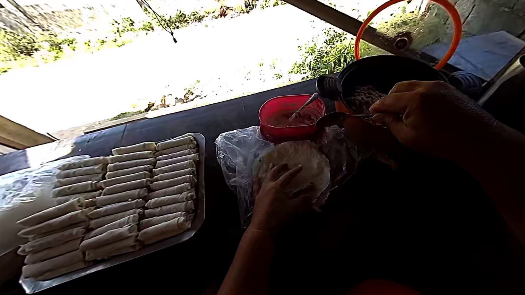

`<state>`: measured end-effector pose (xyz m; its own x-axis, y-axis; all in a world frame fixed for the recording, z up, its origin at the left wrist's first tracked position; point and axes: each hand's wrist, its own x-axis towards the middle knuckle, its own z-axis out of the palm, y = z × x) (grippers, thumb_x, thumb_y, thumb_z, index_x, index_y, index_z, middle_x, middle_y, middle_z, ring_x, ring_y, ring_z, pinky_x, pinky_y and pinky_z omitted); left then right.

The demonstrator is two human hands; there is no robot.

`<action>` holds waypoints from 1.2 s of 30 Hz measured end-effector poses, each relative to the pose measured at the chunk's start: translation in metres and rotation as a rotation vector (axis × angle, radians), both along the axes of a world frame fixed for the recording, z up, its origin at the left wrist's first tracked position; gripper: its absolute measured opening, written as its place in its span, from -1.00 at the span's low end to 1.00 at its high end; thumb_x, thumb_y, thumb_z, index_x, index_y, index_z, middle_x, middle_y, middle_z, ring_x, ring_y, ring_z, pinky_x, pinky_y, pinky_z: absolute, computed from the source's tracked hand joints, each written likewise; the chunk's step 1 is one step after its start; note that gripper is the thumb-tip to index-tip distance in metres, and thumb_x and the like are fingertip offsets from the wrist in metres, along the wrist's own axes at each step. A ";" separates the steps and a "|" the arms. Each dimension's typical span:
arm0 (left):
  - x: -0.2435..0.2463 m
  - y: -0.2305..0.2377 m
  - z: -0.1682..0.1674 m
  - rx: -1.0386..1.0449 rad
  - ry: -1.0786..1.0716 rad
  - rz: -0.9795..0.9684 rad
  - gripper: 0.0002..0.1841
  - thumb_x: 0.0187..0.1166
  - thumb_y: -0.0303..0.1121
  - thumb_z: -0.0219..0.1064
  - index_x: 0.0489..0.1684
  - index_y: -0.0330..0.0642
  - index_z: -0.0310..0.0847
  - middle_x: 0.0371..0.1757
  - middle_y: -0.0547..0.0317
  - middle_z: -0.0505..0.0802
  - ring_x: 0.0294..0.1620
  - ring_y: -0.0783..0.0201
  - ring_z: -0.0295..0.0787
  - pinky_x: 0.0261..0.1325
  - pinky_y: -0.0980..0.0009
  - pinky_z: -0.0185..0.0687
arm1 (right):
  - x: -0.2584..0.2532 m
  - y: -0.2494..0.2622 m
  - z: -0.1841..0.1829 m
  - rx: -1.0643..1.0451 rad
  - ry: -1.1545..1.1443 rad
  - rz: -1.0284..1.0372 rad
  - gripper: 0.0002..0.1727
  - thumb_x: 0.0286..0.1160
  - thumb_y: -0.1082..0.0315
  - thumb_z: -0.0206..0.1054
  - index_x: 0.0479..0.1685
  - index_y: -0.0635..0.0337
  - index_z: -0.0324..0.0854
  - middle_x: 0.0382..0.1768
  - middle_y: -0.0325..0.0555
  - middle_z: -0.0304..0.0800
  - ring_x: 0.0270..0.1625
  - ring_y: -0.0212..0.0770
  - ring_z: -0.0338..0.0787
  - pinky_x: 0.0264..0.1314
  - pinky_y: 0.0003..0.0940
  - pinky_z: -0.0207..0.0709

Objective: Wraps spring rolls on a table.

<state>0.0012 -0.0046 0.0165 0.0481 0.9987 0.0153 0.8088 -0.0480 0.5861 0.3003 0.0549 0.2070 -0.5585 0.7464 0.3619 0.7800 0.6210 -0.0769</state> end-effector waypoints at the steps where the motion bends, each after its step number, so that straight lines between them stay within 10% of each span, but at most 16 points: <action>1: -0.009 -0.001 -0.001 0.027 -0.047 -0.025 -0.19 0.11 0.23 0.66 0.55 0.52 0.57 0.71 0.27 0.51 0.82 0.12 0.21 0.83 -0.31 -0.16 | 0.003 0.001 0.004 0.020 0.006 0.000 -0.77 0.66 0.25 0.30 0.00 0.04 0.88 -0.13 -0.11 0.83 -0.09 -0.12 0.85 -0.06 -0.07 0.74; 7: -0.055 -0.015 -0.018 0.161 -0.268 -0.137 -0.62 0.43 -0.16 0.55 0.24 0.15 0.81 0.58 0.25 0.66 0.68 0.34 0.45 0.63 0.23 0.53 | 0.039 0.011 0.025 0.054 -0.017 -0.115 -0.79 0.69 0.29 0.32 0.01 0.12 0.86 -0.14 0.08 0.86 -0.13 0.10 0.85 -0.10 0.19 0.69; 20: -0.056 -0.017 -0.031 0.215 -0.166 -0.188 -0.39 0.21 0.31 0.58 0.26 0.33 0.79 0.56 0.46 0.69 0.79 0.30 0.27 0.87 -0.03 0.08 | 0.079 0.036 0.015 -0.209 -0.193 -0.500 -0.87 0.63 0.34 0.38 -0.20 0.10 0.84 -0.30 0.18 0.83 -0.17 0.30 0.80 -0.18 0.42 0.55; 36: -0.054 -0.021 -0.028 0.234 -0.165 -0.215 -0.78 0.43 0.12 0.53 -0.15 0.34 0.91 0.42 0.52 0.79 0.77 0.34 0.33 0.90 -0.01 0.02 | 0.064 0.052 -0.018 -0.579 -0.548 -0.571 -0.73 0.74 0.23 0.24 0.02 0.18 0.81 -0.03 0.19 0.86 0.16 0.24 0.80 0.21 0.32 0.58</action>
<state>-0.0530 -0.0260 -0.0118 0.2343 0.9345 0.2678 0.6613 -0.3552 0.6607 0.3638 0.1071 0.1887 -0.0395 0.9370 -0.3472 0.9700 0.1194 0.2120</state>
